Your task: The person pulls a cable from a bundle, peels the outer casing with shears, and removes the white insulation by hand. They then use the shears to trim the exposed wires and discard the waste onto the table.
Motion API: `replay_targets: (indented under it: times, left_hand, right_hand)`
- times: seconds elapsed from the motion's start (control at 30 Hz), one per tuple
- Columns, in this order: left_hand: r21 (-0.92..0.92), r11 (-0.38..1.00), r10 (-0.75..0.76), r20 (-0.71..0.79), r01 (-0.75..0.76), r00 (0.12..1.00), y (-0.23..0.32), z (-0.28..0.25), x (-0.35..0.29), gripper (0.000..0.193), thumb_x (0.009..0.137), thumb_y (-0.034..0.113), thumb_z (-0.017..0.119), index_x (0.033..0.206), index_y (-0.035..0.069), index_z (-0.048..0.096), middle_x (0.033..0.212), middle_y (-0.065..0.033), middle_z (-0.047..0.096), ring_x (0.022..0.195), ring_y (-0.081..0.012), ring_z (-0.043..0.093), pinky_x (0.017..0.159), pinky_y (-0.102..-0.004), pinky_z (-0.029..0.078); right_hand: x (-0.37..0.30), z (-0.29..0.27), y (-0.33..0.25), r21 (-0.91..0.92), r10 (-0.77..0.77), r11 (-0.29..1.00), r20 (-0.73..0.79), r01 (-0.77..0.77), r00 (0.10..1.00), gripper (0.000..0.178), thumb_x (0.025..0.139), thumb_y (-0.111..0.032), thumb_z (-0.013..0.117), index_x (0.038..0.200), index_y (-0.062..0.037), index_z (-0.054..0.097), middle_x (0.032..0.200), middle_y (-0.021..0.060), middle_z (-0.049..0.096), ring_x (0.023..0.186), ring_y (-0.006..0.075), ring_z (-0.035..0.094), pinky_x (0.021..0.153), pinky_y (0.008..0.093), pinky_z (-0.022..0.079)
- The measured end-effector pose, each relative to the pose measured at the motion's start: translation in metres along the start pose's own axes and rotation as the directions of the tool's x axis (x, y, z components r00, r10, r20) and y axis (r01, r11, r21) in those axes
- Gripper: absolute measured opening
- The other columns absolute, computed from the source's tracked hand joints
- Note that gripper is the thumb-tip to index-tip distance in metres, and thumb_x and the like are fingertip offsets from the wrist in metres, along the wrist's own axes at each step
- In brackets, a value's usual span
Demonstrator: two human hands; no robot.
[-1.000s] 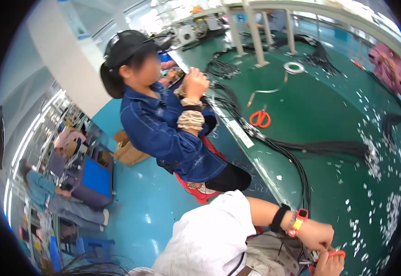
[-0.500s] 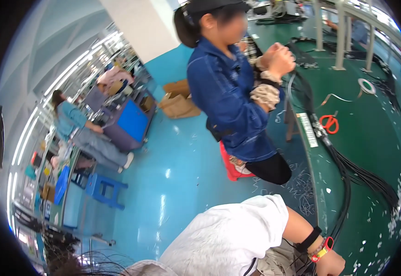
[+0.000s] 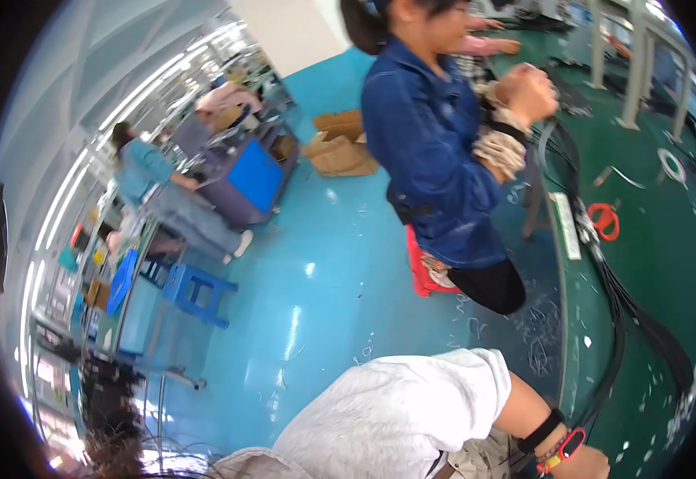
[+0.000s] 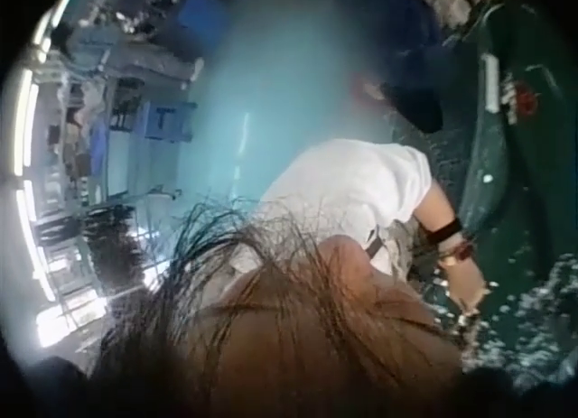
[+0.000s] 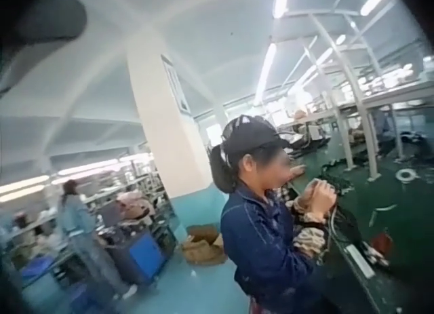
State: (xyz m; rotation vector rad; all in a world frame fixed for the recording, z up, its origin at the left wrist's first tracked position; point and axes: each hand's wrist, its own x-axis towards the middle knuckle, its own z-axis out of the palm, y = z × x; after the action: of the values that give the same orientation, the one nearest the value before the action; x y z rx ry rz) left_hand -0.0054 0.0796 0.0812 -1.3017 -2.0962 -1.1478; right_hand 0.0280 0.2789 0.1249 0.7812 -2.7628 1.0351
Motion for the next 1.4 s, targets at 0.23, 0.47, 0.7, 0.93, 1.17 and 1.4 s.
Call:
replay_targets:
  times: [0.23, 0.47, 0.7, 0.93, 1.17, 1.4]
  left_hand:
    - [-0.111, 0.977, -0.157, 0.210, 0.183, 0.965, 0.014, -0.061, -0.022, 0.024, 0.064, 0.003, 0.053, 0.086, 0.006, 0.061, 0.071, -0.0139, 0.059, 0.067, -0.0299, 0.059, 0.055, -0.0388, 0.047]
    - [-0.287, 0.957, 0.027, 0.193, 0.030, 0.981, 0.020, -0.088, 0.003, 0.008, 0.074, 0.006, 0.061, 0.081, 0.002, 0.057, 0.063, -0.0084, 0.051, 0.058, -0.0253, 0.054, 0.053, -0.0339, 0.045]
    - [-0.273, 0.952, -0.070, 0.247, 0.139, 0.967, 0.017, -0.106, 0.002, 0.009, 0.074, 0.003, 0.061, 0.082, 0.001, 0.057, 0.063, -0.0092, 0.051, 0.057, -0.0256, 0.053, 0.051, -0.0341, 0.044]
    - [-0.283, 0.936, -0.135, 0.266, 0.211, 0.954, 0.014, -0.114, -0.004, 0.012, 0.073, 0.003, 0.062, 0.084, 0.000, 0.057, 0.066, -0.0100, 0.053, 0.057, -0.0251, 0.054, 0.051, -0.0326, 0.044]
    - [-0.308, 0.924, -0.151, 0.250, 0.226, 0.956, 0.006, -0.125, -0.017, 0.021, 0.069, -0.003, 0.065, 0.090, -0.002, 0.060, 0.073, -0.0099, 0.061, 0.067, -0.0172, 0.061, 0.055, -0.0229, 0.047]
    - [-0.666, 0.574, -0.412, 0.268, 0.476, 0.871, 0.019, -0.099, -0.020, 0.010, 0.079, 0.002, 0.057, 0.088, -0.002, 0.059, 0.086, -0.0109, 0.063, 0.073, -0.0174, 0.061, 0.059, -0.0250, 0.048]
  right_hand:
    - [0.020, 0.036, -0.064, 0.019, -0.091, 0.995, -0.154, 0.095, 0.984, 0.016, 0.075, 0.007, 0.056, 0.084, -0.0035, 0.049, 0.074, 0.0061, 0.054, 0.069, 0.0173, 0.053, 0.072, 0.0323, 0.044]
    - [0.018, 0.029, -0.068, 0.736, 0.600, 0.552, -0.024, -0.393, 0.799, 0.030, 0.072, 0.004, 0.063, 0.084, -0.0069, 0.038, 0.078, 0.0065, 0.058, 0.073, 0.0094, 0.055, 0.066, 0.0256, 0.042]
    - [0.003, 0.036, -0.093, 0.656, 0.461, 0.732, -0.279, -0.183, 0.843, 0.035, 0.069, 0.006, 0.065, 0.084, -0.0083, 0.037, 0.086, 0.0145, 0.062, 0.071, 0.0111, 0.058, 0.065, 0.0237, 0.046]
    - [0.016, 0.050, -0.105, 0.580, 0.349, 0.805, -0.296, -0.122, 0.889, 0.038, 0.069, 0.007, 0.066, 0.082, -0.0079, 0.034, 0.079, 0.0136, 0.062, 0.075, 0.0142, 0.060, 0.066, 0.0240, 0.047]
    - [0.031, 0.085, -0.116, 0.755, 0.442, 0.655, -0.358, -0.023, 0.823, 0.037, 0.070, 0.008, 0.064, 0.082, -0.0074, 0.033, 0.073, 0.0140, 0.061, 0.069, 0.0133, 0.060, 0.062, 0.0222, 0.047]
    - [0.015, 0.067, -0.106, 0.761, 0.411, 0.649, -0.354, 0.003, 0.840, 0.036, 0.071, 0.008, 0.064, 0.081, -0.0075, 0.032, 0.073, 0.0146, 0.061, 0.069, 0.0131, 0.060, 0.061, 0.0221, 0.047]
